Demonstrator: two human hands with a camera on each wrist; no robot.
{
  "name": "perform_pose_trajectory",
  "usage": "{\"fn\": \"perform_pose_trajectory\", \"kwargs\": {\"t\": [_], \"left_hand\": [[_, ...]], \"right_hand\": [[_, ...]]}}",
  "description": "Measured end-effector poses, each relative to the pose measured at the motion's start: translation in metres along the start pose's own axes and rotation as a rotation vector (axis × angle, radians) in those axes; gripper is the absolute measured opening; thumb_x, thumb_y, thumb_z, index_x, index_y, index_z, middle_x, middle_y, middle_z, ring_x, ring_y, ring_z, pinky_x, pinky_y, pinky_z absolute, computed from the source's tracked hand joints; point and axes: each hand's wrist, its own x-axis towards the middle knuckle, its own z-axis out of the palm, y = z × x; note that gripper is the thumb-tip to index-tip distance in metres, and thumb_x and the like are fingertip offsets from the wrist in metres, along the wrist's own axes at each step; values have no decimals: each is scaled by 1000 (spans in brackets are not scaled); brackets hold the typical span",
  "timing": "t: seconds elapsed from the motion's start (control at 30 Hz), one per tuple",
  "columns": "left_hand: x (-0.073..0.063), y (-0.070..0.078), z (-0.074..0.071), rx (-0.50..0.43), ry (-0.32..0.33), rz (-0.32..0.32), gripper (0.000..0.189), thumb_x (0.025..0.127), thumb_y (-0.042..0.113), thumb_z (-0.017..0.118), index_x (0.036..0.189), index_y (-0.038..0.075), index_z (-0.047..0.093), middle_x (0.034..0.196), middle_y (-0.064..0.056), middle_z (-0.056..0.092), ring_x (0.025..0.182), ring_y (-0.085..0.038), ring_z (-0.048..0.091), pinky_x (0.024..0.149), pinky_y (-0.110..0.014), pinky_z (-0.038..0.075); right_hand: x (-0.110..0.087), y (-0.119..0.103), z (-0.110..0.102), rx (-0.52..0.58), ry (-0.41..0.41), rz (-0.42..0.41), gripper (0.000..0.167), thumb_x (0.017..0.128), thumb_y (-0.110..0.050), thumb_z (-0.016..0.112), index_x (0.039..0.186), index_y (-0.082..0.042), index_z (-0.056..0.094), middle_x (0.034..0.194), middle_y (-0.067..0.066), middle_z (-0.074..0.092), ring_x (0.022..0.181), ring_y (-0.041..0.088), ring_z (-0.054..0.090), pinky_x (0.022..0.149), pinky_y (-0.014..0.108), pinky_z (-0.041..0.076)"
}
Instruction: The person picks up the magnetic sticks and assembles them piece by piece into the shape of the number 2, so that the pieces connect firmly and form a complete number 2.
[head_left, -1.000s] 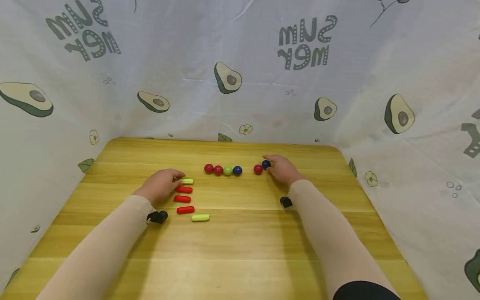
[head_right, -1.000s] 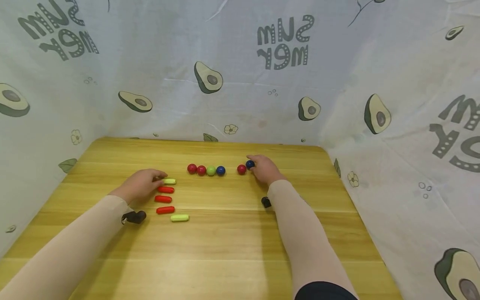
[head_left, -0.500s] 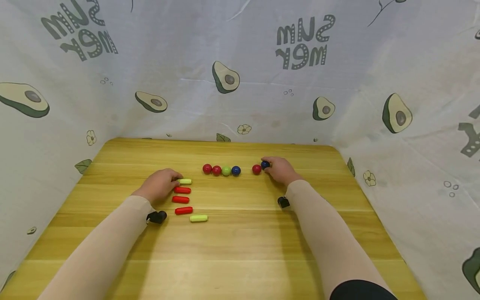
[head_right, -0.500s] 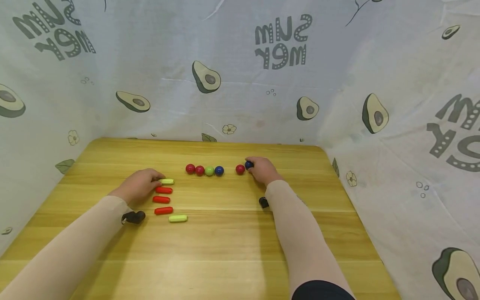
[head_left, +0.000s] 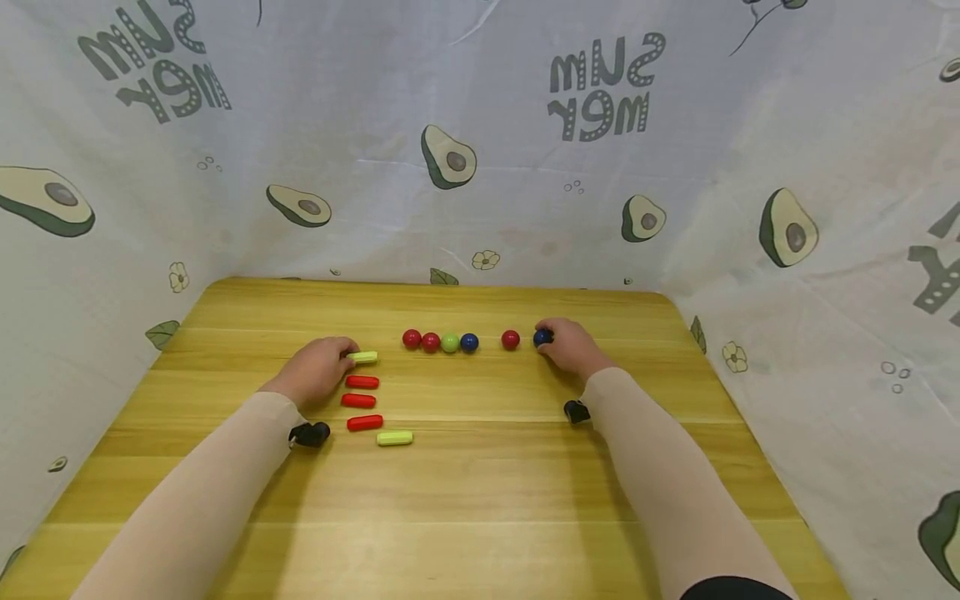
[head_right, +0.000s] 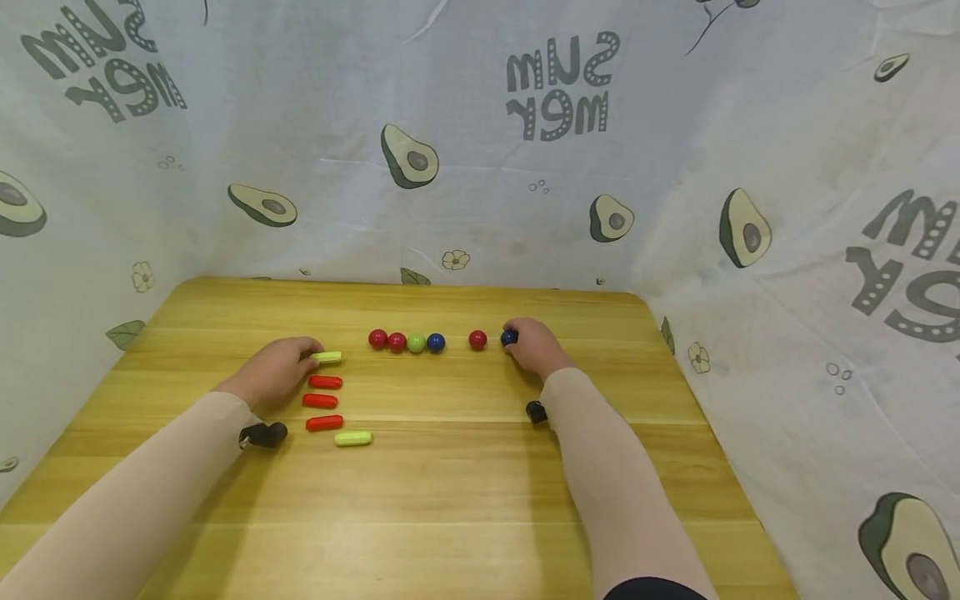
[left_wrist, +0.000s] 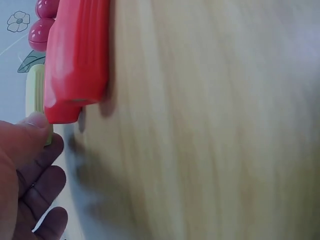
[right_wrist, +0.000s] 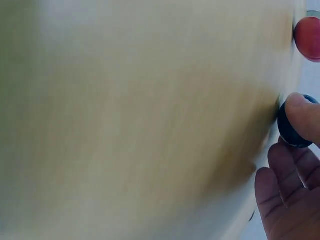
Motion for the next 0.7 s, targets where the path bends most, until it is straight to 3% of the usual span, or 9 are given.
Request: {"fn": "perform_pose_trajectory", "kwargs": {"t": [0.27, 0.47, 0.7], "left_hand": [[3, 12, 2, -3, 7, 9, 27, 110, 17, 54, 132, 5, 65, 105, -7, 67, 91, -24, 58, 88, -42, 50], [8, 29, 8, 36, 24, 49, 28, 108, 17, 58, 131, 5, 67, 121, -13, 71, 98, -27, 61, 100, -48, 52], [12, 55, 18, 76, 28, 88, 32, 108, 20, 59, 136, 6, 66, 128, -13, 71, 114, -31, 64, 110, -51, 50]], "right_hand": [[-18, 3, 2, 83, -50, 16, 42, 105, -17, 64, 145, -2, 57, 153, 26, 53, 144, 43, 50, 120, 57, 41], [-27, 3, 7, 136, -58, -10, 43, 104, -18, 67, 144, -2, 59, 153, 26, 54, 143, 43, 51, 120, 56, 40], [-37, -5, 11, 108, -63, -57, 42, 103, -19, 69, 142, -4, 63, 150, 24, 57, 141, 41, 54, 119, 55, 42]]}}
